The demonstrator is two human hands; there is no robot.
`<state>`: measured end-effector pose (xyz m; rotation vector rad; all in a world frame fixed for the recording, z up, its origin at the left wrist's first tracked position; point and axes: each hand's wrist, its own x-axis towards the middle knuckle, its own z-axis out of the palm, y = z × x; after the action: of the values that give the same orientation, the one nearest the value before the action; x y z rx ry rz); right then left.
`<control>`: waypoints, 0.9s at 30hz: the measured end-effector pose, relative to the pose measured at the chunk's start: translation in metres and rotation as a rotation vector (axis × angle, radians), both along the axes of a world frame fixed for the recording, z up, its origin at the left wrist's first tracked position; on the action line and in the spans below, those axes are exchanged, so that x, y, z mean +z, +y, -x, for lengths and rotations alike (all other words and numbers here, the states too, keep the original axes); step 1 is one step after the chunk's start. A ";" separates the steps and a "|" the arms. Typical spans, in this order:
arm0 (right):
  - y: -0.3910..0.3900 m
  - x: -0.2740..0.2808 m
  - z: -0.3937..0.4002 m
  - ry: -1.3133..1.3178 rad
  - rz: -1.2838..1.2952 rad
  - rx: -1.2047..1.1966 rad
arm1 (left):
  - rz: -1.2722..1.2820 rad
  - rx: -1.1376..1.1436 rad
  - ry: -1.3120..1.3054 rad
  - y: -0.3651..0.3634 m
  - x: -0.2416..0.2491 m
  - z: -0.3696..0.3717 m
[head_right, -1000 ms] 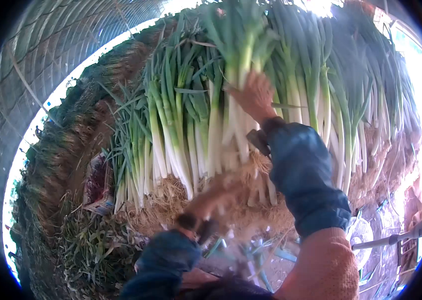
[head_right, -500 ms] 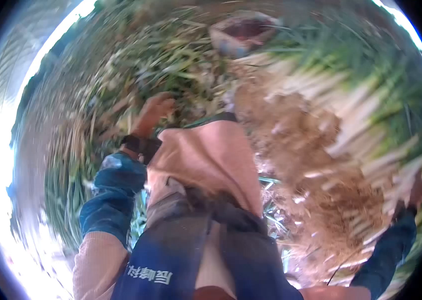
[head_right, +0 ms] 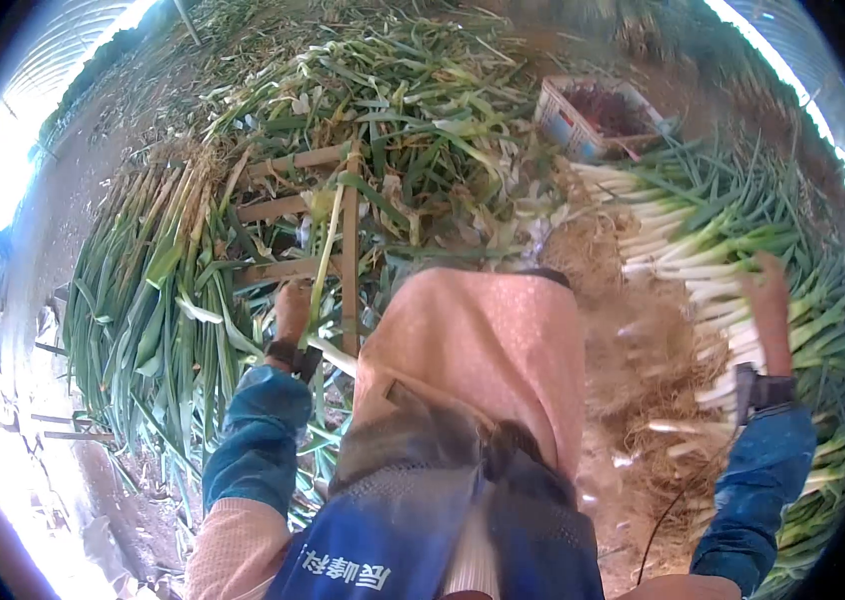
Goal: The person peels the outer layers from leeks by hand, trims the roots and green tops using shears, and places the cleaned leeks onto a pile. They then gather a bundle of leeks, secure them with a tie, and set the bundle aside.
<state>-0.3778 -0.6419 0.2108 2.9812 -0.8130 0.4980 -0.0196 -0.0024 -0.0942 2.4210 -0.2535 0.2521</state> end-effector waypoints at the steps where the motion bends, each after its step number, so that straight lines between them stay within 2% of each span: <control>1: 0.056 -0.007 -0.041 -0.005 -0.085 0.071 | -0.101 0.037 0.132 -0.010 -0.012 -0.013; 2: 0.098 -0.011 -0.072 0.000 -0.144 0.135 | -0.141 0.059 0.051 -0.017 -0.026 -0.019; 4: 0.164 -0.017 -0.122 0.051 -0.245 0.241 | -0.116 0.078 0.181 -0.029 -0.049 -0.036; 5: 0.181 -0.026 -0.141 0.098 -0.199 0.314 | -0.124 0.136 0.220 -0.037 -0.038 -0.033; 7: 0.220 -0.025 -0.177 0.265 -0.321 0.337 | -0.039 0.101 0.231 -0.035 -0.024 -0.038; 8: 0.229 -0.030 -0.193 0.265 -0.356 0.408 | 0.000 0.086 0.237 -0.033 -0.022 -0.039; 9: 0.236 -0.040 -0.211 0.264 -0.393 0.480 | -0.131 0.063 0.200 -0.027 -0.028 -0.042; 12: 0.262 -0.075 -0.258 0.254 -0.411 0.655 | 0.156 0.002 0.444 -0.011 -0.026 -0.039; 13: 0.272 -0.084 -0.274 0.246 -0.400 0.705 | 0.403 0.083 0.634 -0.026 0.032 -0.019; 16: 0.310 -0.095 -0.315 0.239 -0.496 0.821 | 0.594 -0.003 0.712 -0.023 0.075 0.007; 19: 0.339 -0.126 -0.354 0.174 -0.561 0.911 | 0.679 0.003 0.758 -0.029 0.151 0.047; 20: 0.349 -0.130 -0.366 0.092 -0.515 0.910 | 0.729 -0.048 0.793 -0.024 0.161 0.057; 22: 0.366 -0.135 -0.384 -0.066 -0.420 0.900 | 0.734 0.054 0.876 -0.026 0.180 0.076; 26: 0.368 -0.142 -0.419 -0.182 -0.593 0.687 | 0.702 0.041 0.944 -0.024 0.208 0.100; 27: 0.362 -0.159 -0.426 -0.229 -0.643 0.704 | 0.714 0.055 0.973 -0.023 0.213 0.106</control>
<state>0.0485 -0.2801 0.0518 3.8349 0.1819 0.7019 -0.1255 -0.0257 0.1191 1.5961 0.3015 -0.6955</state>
